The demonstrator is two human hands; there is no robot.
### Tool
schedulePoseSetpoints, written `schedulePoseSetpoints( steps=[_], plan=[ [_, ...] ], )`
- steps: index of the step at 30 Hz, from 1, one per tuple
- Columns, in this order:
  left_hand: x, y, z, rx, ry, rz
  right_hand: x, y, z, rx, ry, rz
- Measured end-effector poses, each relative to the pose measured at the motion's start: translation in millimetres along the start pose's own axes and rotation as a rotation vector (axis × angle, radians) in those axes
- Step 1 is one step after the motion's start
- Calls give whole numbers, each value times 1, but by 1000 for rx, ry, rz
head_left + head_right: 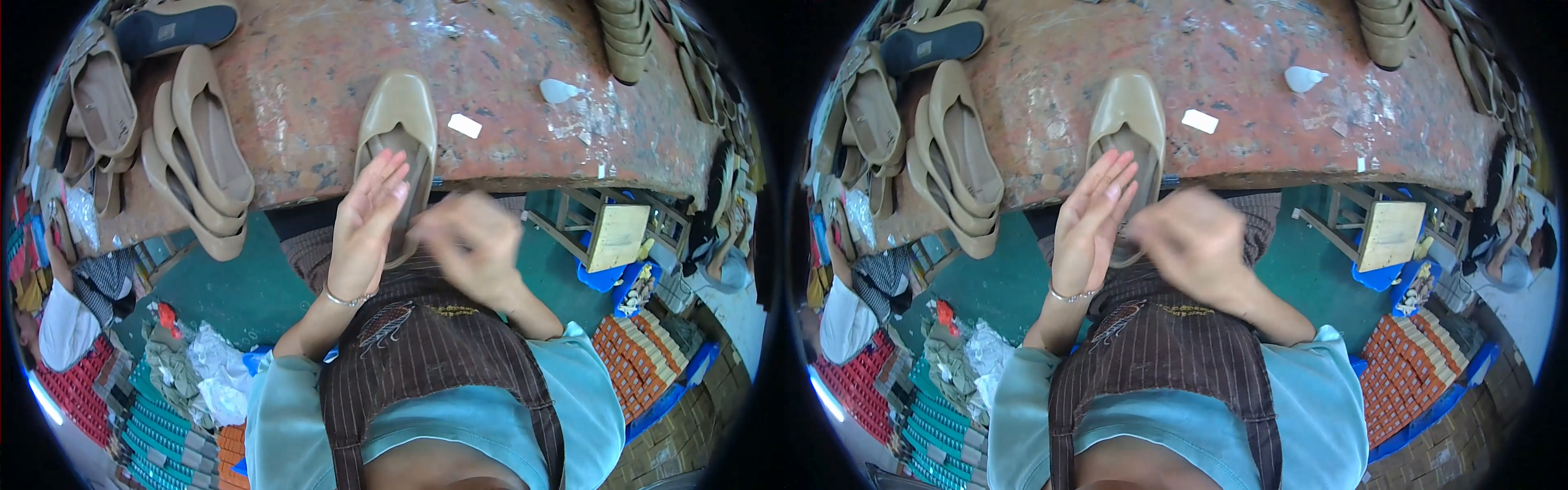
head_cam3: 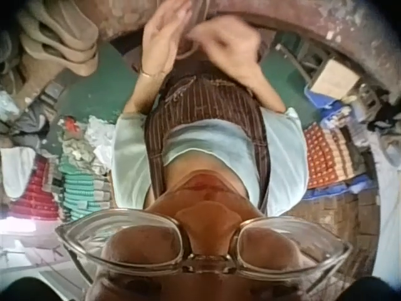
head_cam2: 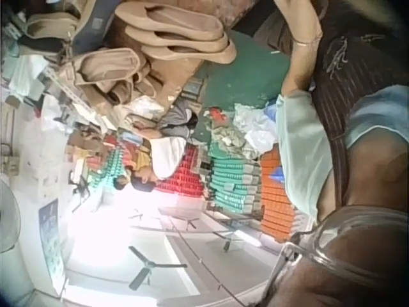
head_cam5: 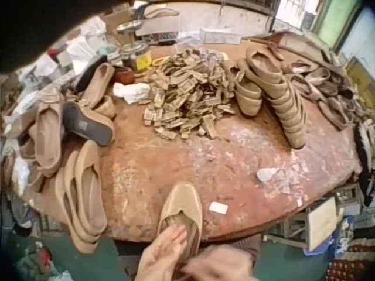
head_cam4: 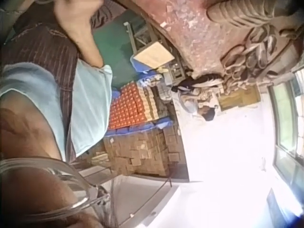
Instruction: Applying adhesive and attaching decorative buckles or ornaments to women's flat shoes.
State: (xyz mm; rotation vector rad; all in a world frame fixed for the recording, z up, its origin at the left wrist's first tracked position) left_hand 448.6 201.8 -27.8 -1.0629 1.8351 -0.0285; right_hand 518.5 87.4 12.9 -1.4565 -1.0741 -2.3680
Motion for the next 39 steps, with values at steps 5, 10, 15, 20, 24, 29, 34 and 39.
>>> schedulePoseSetpoints(
  steps=[5,10,15,20,24,29,34,39],
  plan=[
    [25,-8,36,-155,38,-502,-110,96,15,-741,-304,-287],
    [34,-12,66,-166,-16,-692,-157,94,40,-704,-334,-306],
    [32,-8,56,112,-16,-862,-164,82,40,-613,-291,-66],
    [38,23,22,-55,-72,-867,-85,33,28,-157,-240,67],
    [40,24,16,-21,-146,-874,-43,-5,32,58,-195,-20],
    [37,24,14,-92,-141,-813,-37,-21,35,161,83,-212],
    [36,23,15,-101,-123,-809,-27,-24,38,172,140,-314],
    [36,24,15,-82,-137,-822,-21,-28,42,190,168,-331]
  ],
)
Point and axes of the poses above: each hand's wrist, its own z-axis towards the middle knuckle, its own y-axis out of the back of the hand, x = y × z, the point moved 5 cm from there along z, towards the middle knuckle, and after that the axes turned 5 degrees about -x, right-handed, at the moved point
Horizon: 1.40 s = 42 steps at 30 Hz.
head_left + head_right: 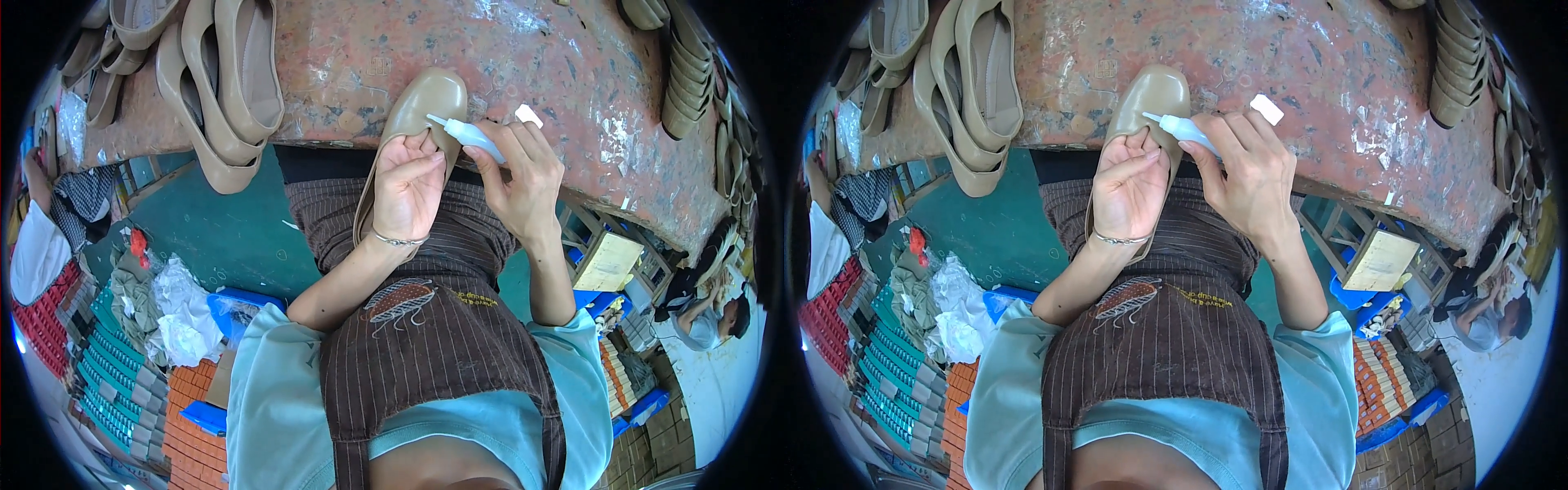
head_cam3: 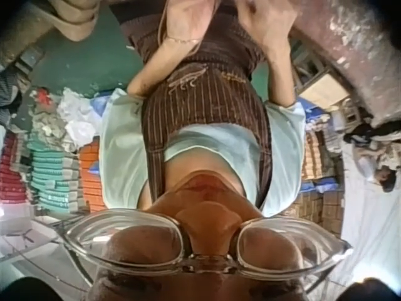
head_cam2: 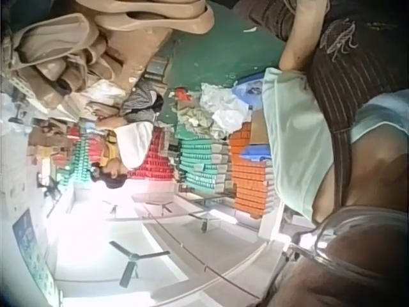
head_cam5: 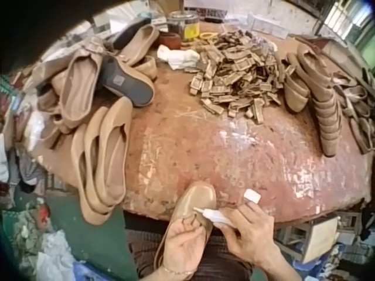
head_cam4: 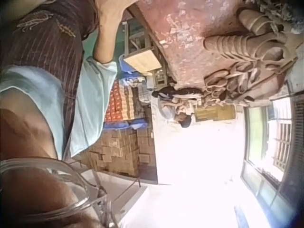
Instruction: Applying adhesive and attaching decorative buckles or ornaments to women's flat shoes.
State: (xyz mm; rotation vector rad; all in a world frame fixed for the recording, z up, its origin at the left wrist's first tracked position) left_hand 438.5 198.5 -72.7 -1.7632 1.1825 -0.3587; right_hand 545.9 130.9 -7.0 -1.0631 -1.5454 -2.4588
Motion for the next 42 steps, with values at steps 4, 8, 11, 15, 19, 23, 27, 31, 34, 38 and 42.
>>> schedulePoseSetpoints(
  steps=[4,8,11,15,19,23,27,31,34,38,42],
  plan=[
    [2,1,2,-8,7,50,2,1,4,12,40,-50],
    [1,0,2,-5,12,69,4,2,7,31,44,-59],
    [1,0,2,-6,8,66,6,2,9,42,55,-77],
    [-1,-3,2,3,7,52,10,2,13,73,58,-80],
    [0,1,2,-14,16,21,10,6,13,53,69,-88],
    [0,5,1,-37,17,30,7,11,10,72,29,-85],
    [-2,2,1,-33,9,2,-5,16,9,84,-82,42],
    [2,6,4,-30,16,-76,-59,32,-14,-235,-460,563],
    [1,4,5,-71,38,-83,-102,47,-10,-512,-495,497],
    [-3,12,5,-79,80,-62,-157,67,-22,-720,-422,90],
    [-5,15,2,-163,101,-39,-171,65,-36,-512,-625,-193]
  ],
)
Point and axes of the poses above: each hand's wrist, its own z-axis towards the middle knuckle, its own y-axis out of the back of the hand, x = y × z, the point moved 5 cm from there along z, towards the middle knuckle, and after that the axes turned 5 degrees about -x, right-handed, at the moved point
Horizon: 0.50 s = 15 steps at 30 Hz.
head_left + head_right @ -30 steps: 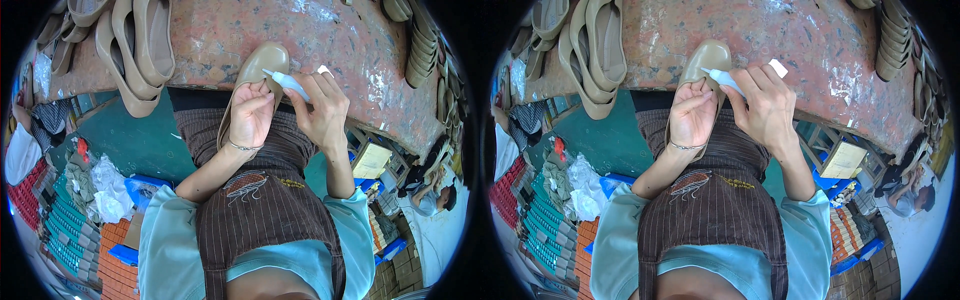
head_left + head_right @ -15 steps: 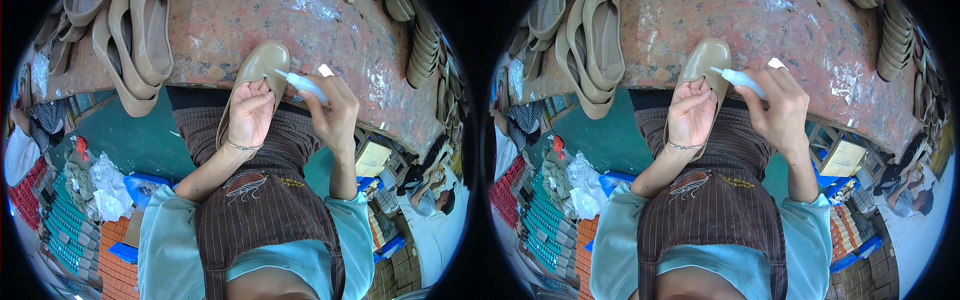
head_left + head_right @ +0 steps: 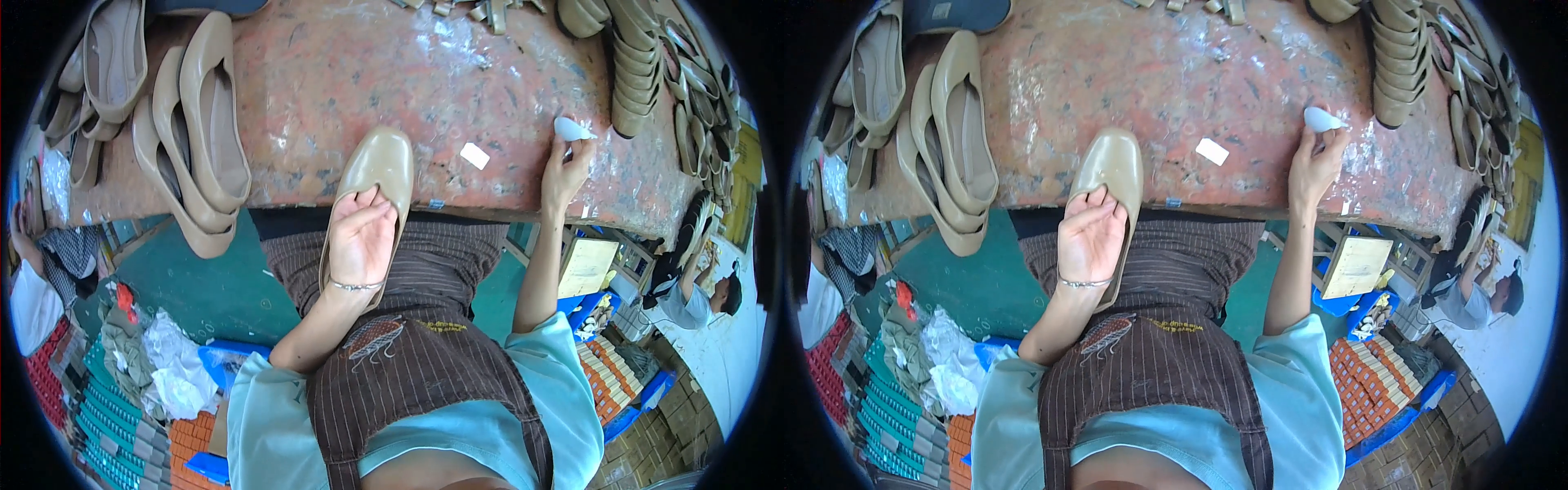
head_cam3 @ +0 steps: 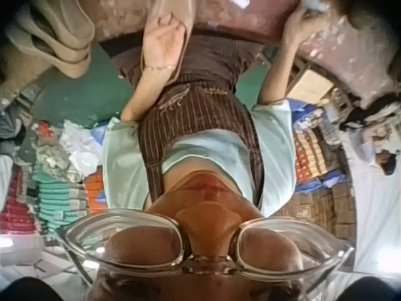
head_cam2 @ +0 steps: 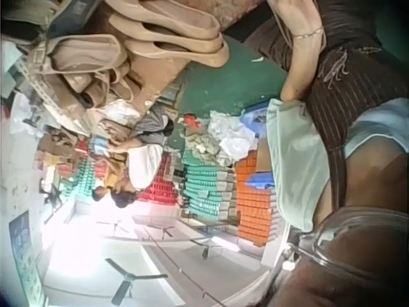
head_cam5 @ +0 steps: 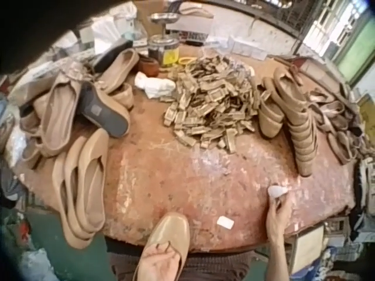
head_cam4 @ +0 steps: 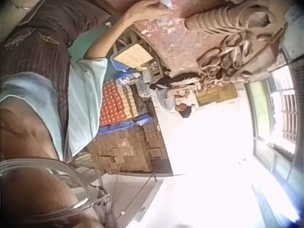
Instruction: Applying adhesive and attaching decorative buckles or ornaments to women's flat shoes.
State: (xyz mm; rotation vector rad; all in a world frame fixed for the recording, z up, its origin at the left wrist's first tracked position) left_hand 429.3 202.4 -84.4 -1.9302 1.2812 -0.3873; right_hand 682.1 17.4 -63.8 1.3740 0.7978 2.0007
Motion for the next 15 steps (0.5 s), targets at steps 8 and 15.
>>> schedulePoseSetpoints(
  steps=[8,15],
  plan=[
    [2,6,1,47,-57,-31,102,-21,-16,-47,304,178],
    [4,0,5,69,-64,-37,113,-104,73,-80,378,-109]
  ],
)
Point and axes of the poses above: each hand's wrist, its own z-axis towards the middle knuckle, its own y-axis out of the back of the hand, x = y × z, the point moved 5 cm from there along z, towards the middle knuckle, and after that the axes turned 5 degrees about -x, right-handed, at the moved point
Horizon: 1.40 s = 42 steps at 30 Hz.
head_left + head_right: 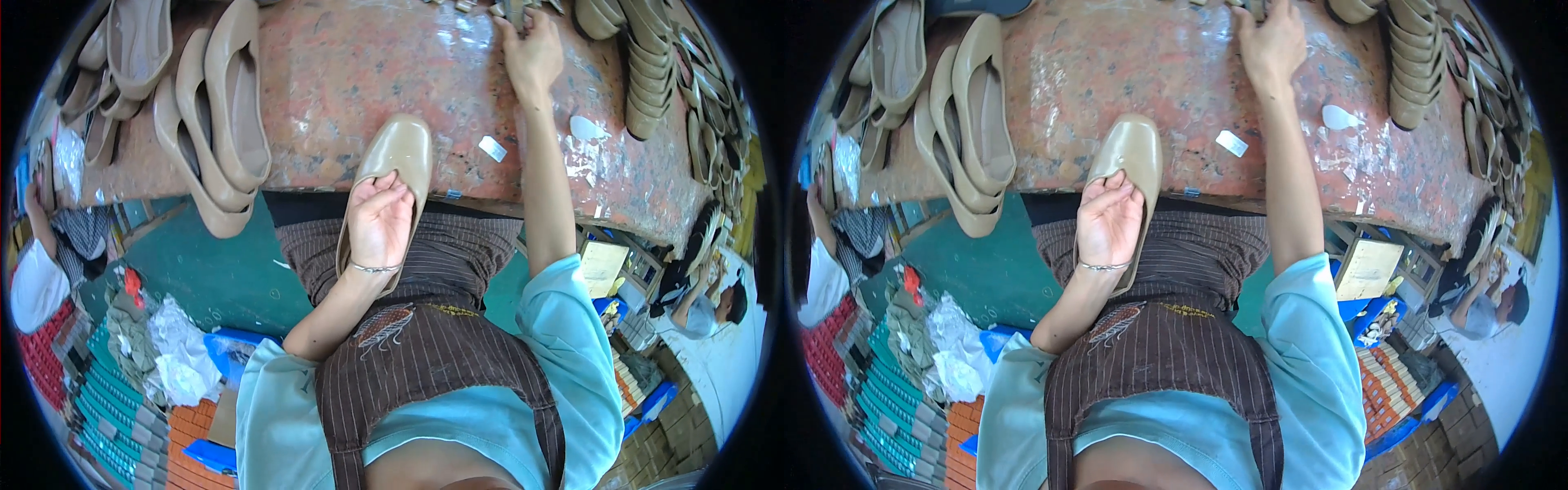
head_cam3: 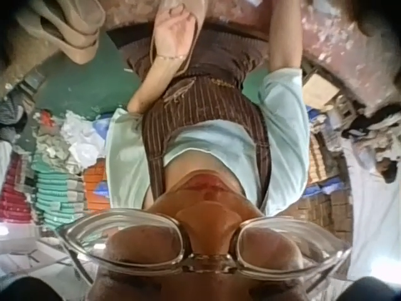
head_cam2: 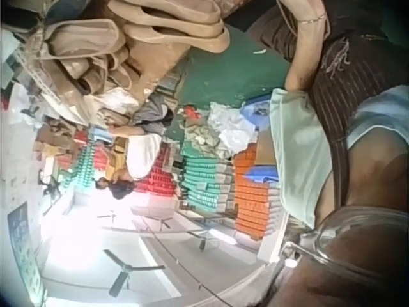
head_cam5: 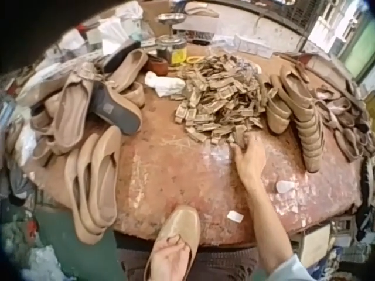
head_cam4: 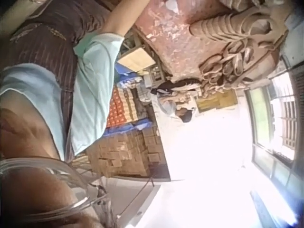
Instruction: Applying adhesive and attaching decorative buckles or ornaments to women's flat shoes.
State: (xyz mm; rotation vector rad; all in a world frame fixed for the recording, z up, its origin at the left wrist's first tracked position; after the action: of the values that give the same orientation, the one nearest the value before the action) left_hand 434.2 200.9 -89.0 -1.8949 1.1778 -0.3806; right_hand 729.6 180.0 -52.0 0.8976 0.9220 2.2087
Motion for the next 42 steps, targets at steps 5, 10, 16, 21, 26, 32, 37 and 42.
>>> schedulePoseSetpoints(
  steps=[5,10,16,21,26,32,37,42],
  plan=[
    [0,4,1,-112,-32,20,-18,15,-45,327,-132,330],
    [-1,2,-2,-77,-27,9,18,59,-112,570,-781,1103],
    [1,-1,-2,-84,-13,5,17,66,-142,695,-1199,1499],
    [1,6,0,-65,1,-36,16,65,-134,709,-1001,1177],
    [3,-2,1,-66,-14,-14,23,69,-127,572,-728,786],
    [2,7,2,-59,-34,2,60,87,-131,616,-874,1031],
    [2,-10,0,-70,-40,42,82,70,-145,723,-820,1080],
    [0,-9,0,39,-34,75,95,66,-147,683,-738,1039]
  ],
)
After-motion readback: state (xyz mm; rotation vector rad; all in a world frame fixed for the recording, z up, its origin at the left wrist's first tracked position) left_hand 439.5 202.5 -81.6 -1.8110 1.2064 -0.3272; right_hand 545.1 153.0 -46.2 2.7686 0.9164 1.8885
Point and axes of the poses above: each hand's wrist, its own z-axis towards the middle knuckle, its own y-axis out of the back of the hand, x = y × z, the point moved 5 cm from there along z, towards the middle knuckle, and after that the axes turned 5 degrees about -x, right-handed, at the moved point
